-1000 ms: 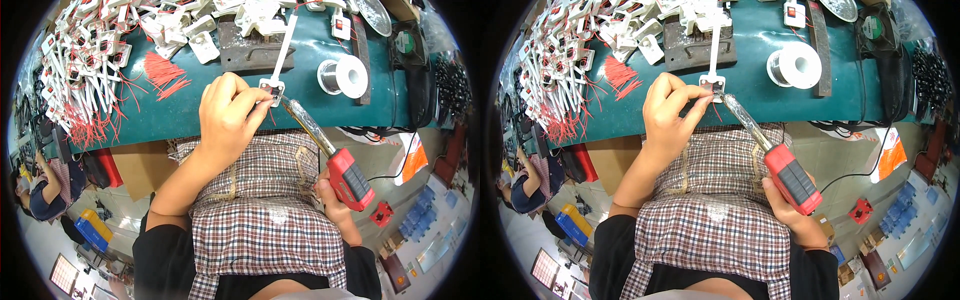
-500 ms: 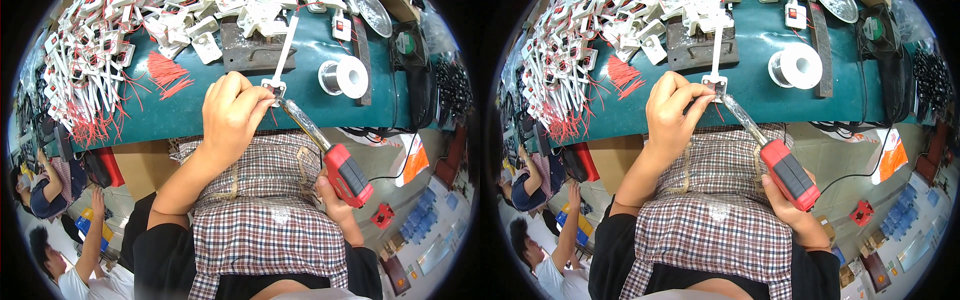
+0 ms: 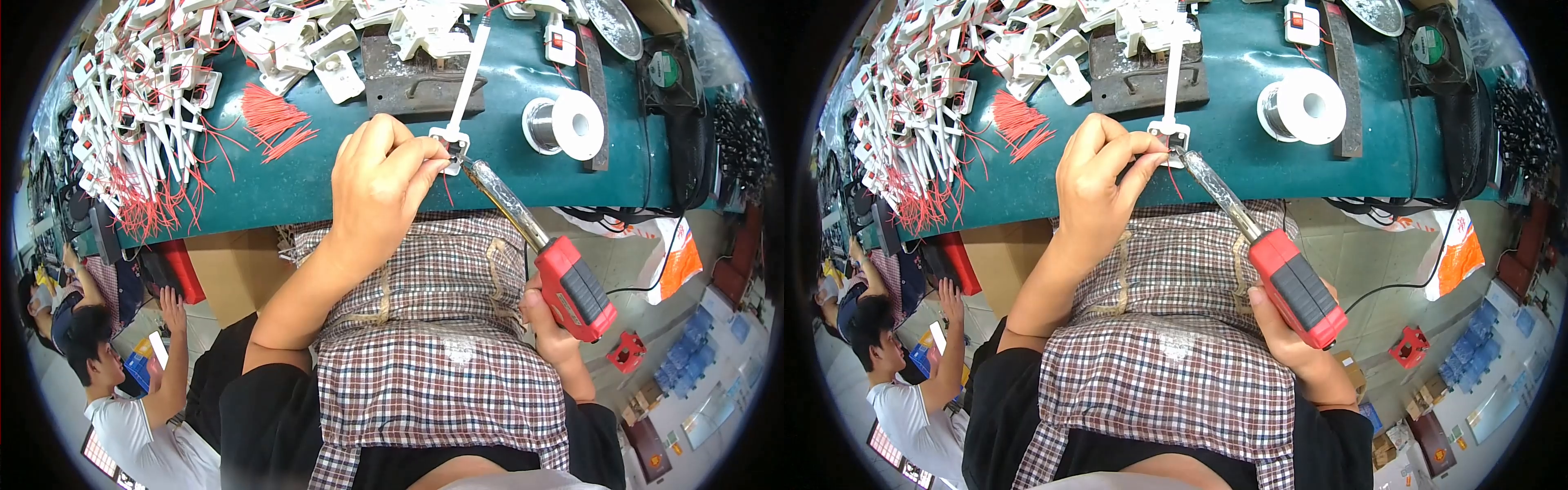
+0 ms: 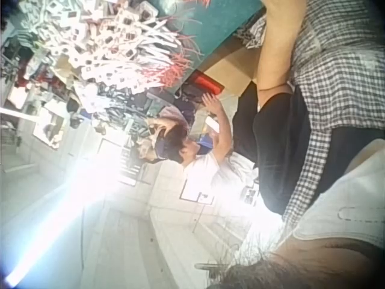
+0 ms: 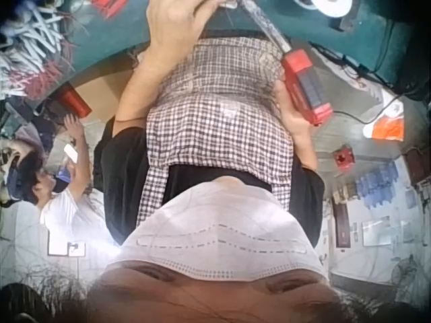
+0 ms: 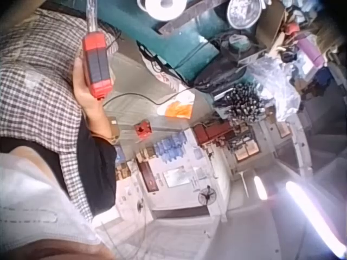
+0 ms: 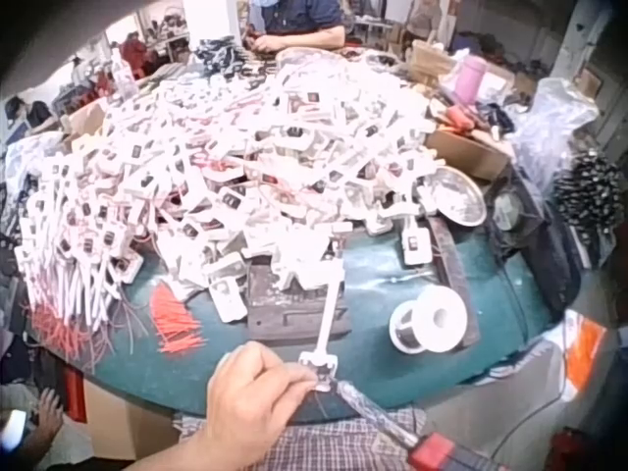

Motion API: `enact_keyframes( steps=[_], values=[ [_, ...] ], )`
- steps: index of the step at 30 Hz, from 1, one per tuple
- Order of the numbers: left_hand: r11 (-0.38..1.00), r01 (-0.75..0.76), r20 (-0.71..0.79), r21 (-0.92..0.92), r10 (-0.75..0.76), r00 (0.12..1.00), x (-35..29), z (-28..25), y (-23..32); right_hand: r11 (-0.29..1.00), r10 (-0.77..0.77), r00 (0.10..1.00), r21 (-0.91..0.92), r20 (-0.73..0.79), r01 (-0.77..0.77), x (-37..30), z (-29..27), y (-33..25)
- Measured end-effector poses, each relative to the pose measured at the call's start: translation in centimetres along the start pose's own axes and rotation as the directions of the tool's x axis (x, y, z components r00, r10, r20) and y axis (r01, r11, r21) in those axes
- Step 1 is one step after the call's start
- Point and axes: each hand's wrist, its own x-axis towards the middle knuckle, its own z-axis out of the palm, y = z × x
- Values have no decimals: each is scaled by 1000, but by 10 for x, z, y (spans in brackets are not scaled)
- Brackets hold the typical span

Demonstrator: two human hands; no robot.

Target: The person assembles electrical components by positioning wires into plastic housings by hand and soldering the connections with a soldering iron.

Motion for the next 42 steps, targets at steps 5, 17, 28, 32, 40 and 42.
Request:
enact_keyframes(
  steps=[5, 17, 28, 32, 40, 42],
  values=[
    [1000, 4, 0, -1, -4, 1000, 0, 1, -1, 999, 0, 1000, -55, 7, 0, -1, -1, 0],
    [959, 195, -63, 207, -186, 981, -1, -49, -23, 973, 83, 997, 218, -3, -80, -8, 4, -5],
    [873, 304, -87, 382, -294, 952, -8, -85, -53, 965, 54, 998, 254, 34, -61, -6, 2, -4],
    [854, 343, -179, 392, -295, 939, -3, -81, -38, 971, 69, 998, 230, 3, -68, -10, 2, -2],
    [994, 108, -12, 21, -108, 994, -8, -31, 12, 994, 43, 999, 104, 8, -44, -15, 3, 4],
    [998, 57, -34, 14, -56, 998, -11, -14, 11, 994, 24, 999, 102, 22, -26, -13, 2, 6]
  ],
)
